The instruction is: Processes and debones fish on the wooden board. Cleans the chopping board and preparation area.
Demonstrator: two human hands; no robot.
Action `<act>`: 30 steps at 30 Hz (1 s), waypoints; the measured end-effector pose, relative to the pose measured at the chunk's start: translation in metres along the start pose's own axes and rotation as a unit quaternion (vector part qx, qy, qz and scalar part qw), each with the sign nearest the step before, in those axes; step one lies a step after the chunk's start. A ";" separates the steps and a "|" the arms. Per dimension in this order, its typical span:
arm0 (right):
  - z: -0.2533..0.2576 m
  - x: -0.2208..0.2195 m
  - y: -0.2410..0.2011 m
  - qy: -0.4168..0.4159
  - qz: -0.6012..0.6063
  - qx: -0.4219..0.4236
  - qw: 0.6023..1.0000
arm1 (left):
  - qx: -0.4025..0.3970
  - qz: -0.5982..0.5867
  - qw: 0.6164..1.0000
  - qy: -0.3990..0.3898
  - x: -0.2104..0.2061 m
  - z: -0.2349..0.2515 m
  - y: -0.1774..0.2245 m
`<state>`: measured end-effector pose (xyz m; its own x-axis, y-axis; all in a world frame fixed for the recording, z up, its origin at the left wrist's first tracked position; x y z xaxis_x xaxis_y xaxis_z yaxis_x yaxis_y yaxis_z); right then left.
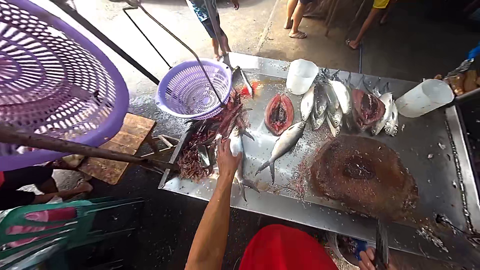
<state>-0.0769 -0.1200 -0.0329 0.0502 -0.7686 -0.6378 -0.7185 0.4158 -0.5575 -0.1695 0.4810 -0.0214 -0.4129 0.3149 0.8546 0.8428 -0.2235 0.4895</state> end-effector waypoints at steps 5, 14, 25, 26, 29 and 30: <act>-0.032 0.019 -0.008 0.060 -0.015 0.056 0.996 | 0.111 0.063 0.991 -0.048 -0.070 0.035 0.009; -0.089 0.062 -0.017 0.175 0.025 0.148 0.973 | 0.076 0.049 0.994 -0.060 -0.070 0.054 -0.002; -0.026 0.051 -0.069 0.166 -0.056 0.100 0.979 | -0.399 0.062 0.871 -0.281 -0.100 -0.162 0.291; -0.022 0.049 -0.074 0.164 -0.069 0.094 0.980 | -0.443 0.096 0.845 -0.284 -0.125 -0.182 0.311; -0.025 0.050 -0.086 0.165 -0.122 0.081 0.975 | -0.512 0.204 0.789 -0.272 -0.206 -0.228 0.344; -0.029 0.054 -0.089 0.167 -0.144 0.077 0.972 | -0.525 0.225 0.776 -0.266 -0.228 -0.239 0.347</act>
<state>-0.0301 -0.2126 -0.0023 -0.0124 -0.9682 -0.2499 -0.5944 0.2081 -0.7767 0.1352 0.1112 -0.0050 0.2784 0.2615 0.9242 -0.0018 -0.9621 0.2727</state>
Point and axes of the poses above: each hand's wrist, its own z-axis towards the middle knuckle, its own x-axis out of the back of the hand, y = z × x, the point moved 8 cm from there along z, towards the middle knuckle, and after that the axes turned 10 degrees about x, right-handed, at the moved point
